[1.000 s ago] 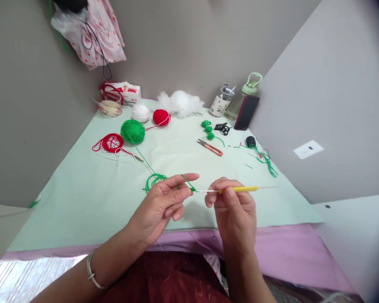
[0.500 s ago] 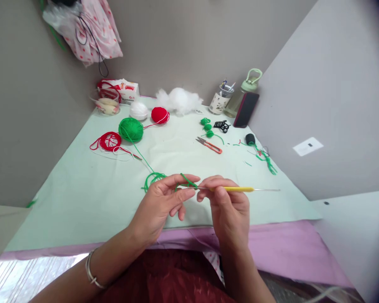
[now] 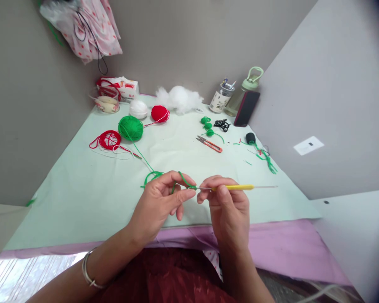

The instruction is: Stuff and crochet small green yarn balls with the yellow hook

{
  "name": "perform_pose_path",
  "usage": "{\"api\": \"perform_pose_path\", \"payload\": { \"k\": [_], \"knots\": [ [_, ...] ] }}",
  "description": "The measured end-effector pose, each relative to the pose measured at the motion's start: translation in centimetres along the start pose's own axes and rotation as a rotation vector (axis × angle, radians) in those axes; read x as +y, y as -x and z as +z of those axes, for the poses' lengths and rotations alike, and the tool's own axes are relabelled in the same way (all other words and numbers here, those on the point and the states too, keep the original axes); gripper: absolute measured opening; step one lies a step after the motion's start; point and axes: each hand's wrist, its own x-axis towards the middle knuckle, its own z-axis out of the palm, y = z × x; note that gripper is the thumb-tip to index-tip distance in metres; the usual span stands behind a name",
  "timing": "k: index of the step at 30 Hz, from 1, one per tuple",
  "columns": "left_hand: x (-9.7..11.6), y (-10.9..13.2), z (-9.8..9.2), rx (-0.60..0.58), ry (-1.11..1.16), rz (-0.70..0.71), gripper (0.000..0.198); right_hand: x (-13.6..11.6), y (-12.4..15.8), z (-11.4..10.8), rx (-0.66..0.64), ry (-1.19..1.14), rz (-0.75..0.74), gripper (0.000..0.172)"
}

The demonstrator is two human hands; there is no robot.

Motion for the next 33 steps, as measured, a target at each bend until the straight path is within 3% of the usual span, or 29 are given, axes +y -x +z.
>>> {"api": "perform_pose_path", "payload": {
  "k": [11, 18, 24, 33],
  "knots": [
    [-0.18, 0.23, -0.21, -0.026, -0.036, -0.028, 0.025, 0.36, 0.21, 0.03, 0.027, -0.007, -0.003, 0.018],
    [0.08, 0.1, 0.01, -0.005, -0.041, -0.005, 0.011, 0.3, 0.14, 0.02, 0.021, -0.005, -0.012, 0.017],
    [0.19, -0.02, 0.21, -0.017, 0.059, -0.023, 0.026, 0.27, 0.18, 0.03, 0.007, -0.006, -0.025, 0.016],
    [0.34, -0.02, 0.21, -0.044, 0.118, -0.038, 0.026, 0.18, 0.26, 0.19, -0.016, 0.023, -0.064, 0.016]
  ]
}}
